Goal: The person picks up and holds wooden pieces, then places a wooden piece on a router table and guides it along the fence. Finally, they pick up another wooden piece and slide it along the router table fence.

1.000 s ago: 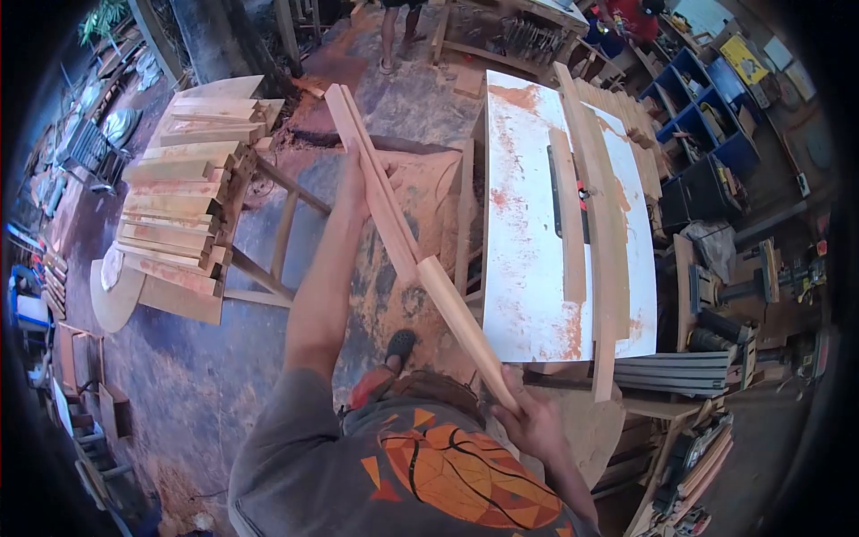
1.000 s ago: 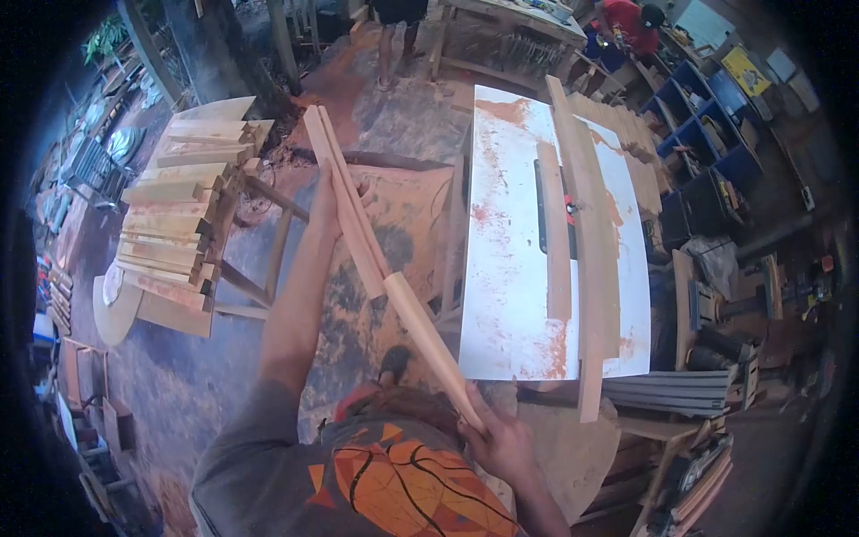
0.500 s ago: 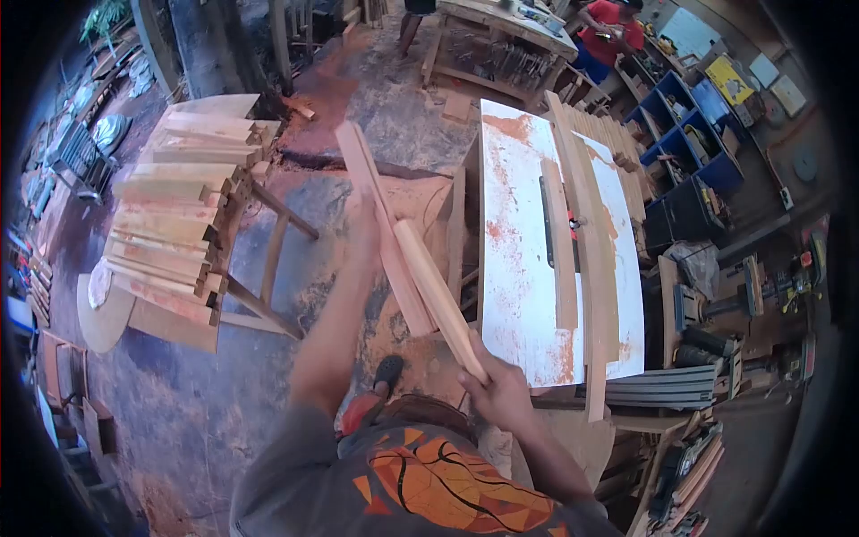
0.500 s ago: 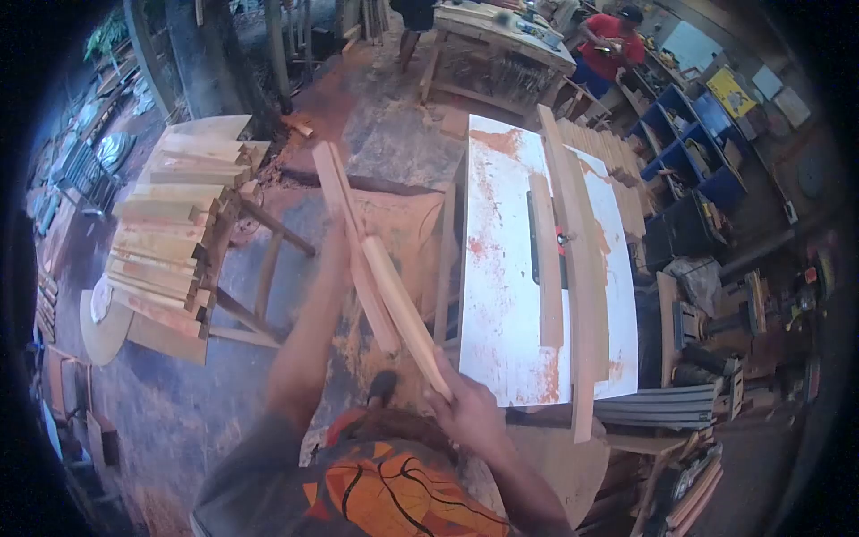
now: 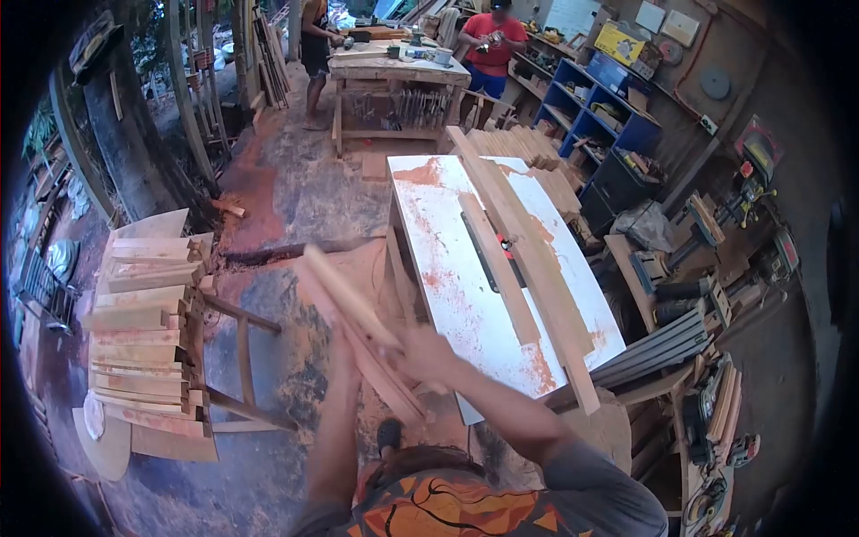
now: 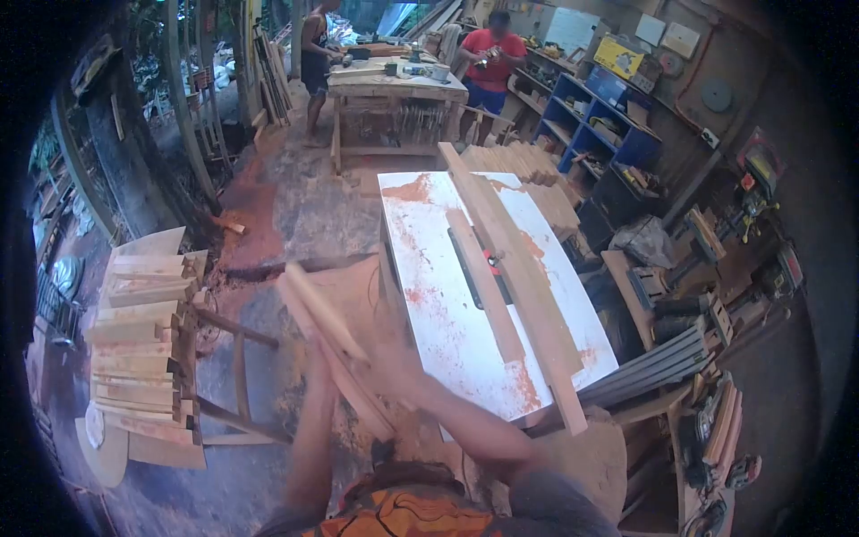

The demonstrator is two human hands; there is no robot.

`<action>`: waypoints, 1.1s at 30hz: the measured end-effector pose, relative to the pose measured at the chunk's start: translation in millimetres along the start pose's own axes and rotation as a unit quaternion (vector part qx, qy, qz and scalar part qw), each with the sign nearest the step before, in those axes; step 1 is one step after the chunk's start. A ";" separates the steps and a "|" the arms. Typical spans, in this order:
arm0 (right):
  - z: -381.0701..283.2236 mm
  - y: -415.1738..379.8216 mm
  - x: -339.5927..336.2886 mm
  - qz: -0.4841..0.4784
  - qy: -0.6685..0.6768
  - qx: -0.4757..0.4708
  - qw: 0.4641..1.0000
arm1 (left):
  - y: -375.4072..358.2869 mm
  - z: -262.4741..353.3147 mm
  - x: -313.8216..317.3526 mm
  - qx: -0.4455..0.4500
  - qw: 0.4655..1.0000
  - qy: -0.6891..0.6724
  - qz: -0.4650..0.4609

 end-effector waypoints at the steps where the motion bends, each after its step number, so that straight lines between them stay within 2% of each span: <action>1: 3.0 -18.2 11.2 -0.030 0.001 -0.013 0.999 | 16.6 9.0 -18.4 0.044 0.997 -0.043 0.040; 2: 6.7 -39.6 18.1 -0.062 0.000 -0.027 0.998 | 25.5 24.6 -26.8 0.051 0.995 -0.057 0.071; 4: 20.3 -79.2 22.1 -0.140 0.054 0.005 0.989 | 49.7 49.3 -60.0 0.057 0.990 -0.071 0.108; 6: 37.7 -115.9 20.7 -0.178 0.047 0.021 0.983 | 84.8 55.3 -104.2 0.040 0.997 -0.040 0.044; 7: 44.6 -129.3 19.3 -0.210 0.039 0.047 0.976 | 93.0 58.9 -115.8 0.043 0.997 -0.039 0.049; 9: 60.0 -144.9 20.6 -0.241 0.027 0.070 0.968 | 101.9 59.1 -121.1 0.008 0.999 -0.007 0.034; 12: 67.9 -148.4 25.1 -0.242 0.019 0.061 0.968 | 92.8 58.7 -98.2 0.015 1.000 -0.009 0.013; 15: 47.8 -127.4 13.4 -0.160 0.051 0.054 0.984 | 70.7 45.6 -61.3 0.071 0.997 -0.006 0.032; 17: 29.7 -99.4 8.7 -0.118 0.063 0.067 0.989 | 90.1 -24.9 -93.2 0.092 0.987 0.083 0.099; 18: 27.7 -77.9 9.1 -0.090 0.066 0.063 0.992 | 63.8 -29.9 -74.9 0.085 0.990 0.096 0.064; 21: 23.7 -8.8 4.3 0.002 0.113 0.061 0.992 | -53.9 5.7 9.1 0.047 0.985 0.164 -0.033; 22: 29.2 11.3 4.5 0.042 0.142 0.057 0.987 | -73.3 16.9 14.4 0.046 0.985 0.167 -0.024; 23: 27.7 20.1 -5.9 0.098 0.167 0.006 0.981 | -88.3 30.1 19.1 0.068 0.968 0.239 -0.029; 24: 26.4 18.8 -16.5 0.149 0.191 -0.046 0.969 | -85.4 22.2 2.1 0.058 0.969 0.240 -0.029; 26: 14.3 -15.6 -44.8 0.107 0.306 -0.063 0.944 | -76.3 11.6 -52.2 0.061 0.978 0.199 -0.013; 27: 20.1 -40.2 -48.7 0.031 0.302 0.042 0.952 | -75.7 19.2 -79.6 0.077 0.985 0.156 -0.005; 28: 32.2 -58.2 -41.5 0.034 0.282 0.038 0.958 | -94.1 50.5 -93.1 0.108 0.946 0.301 0.055; 29: 50.6 -77.7 -28.8 0.041 0.261 0.035 0.964 | -102.4 70.7 -120.5 0.185 0.883 0.420 0.097; 30: 72.4 -94.9 -10.6 0.040 0.221 0.035 0.974 | -114.0 89.8 -147.3 0.242 0.794 0.535 0.159; 31: 90.5 -115.3 2.9 0.033 0.239 0.006 0.970 | -123.1 89.1 -189.8 0.336 0.681 0.620 0.200; 33: 122.0 -155.6 20.1 0.015 0.215 -0.002 0.977 | -159.9 101.0 -224.1 0.313 0.701 0.608 0.204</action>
Point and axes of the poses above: each hand's wrist, its own y-axis towards the middle knuckle, its own x-axis out of the palm, z = x × y, the point moved 8 cm from there along y, towards the middle knuckle, and after that the axes turned 12 degrees about x, right-handed, at the moved point
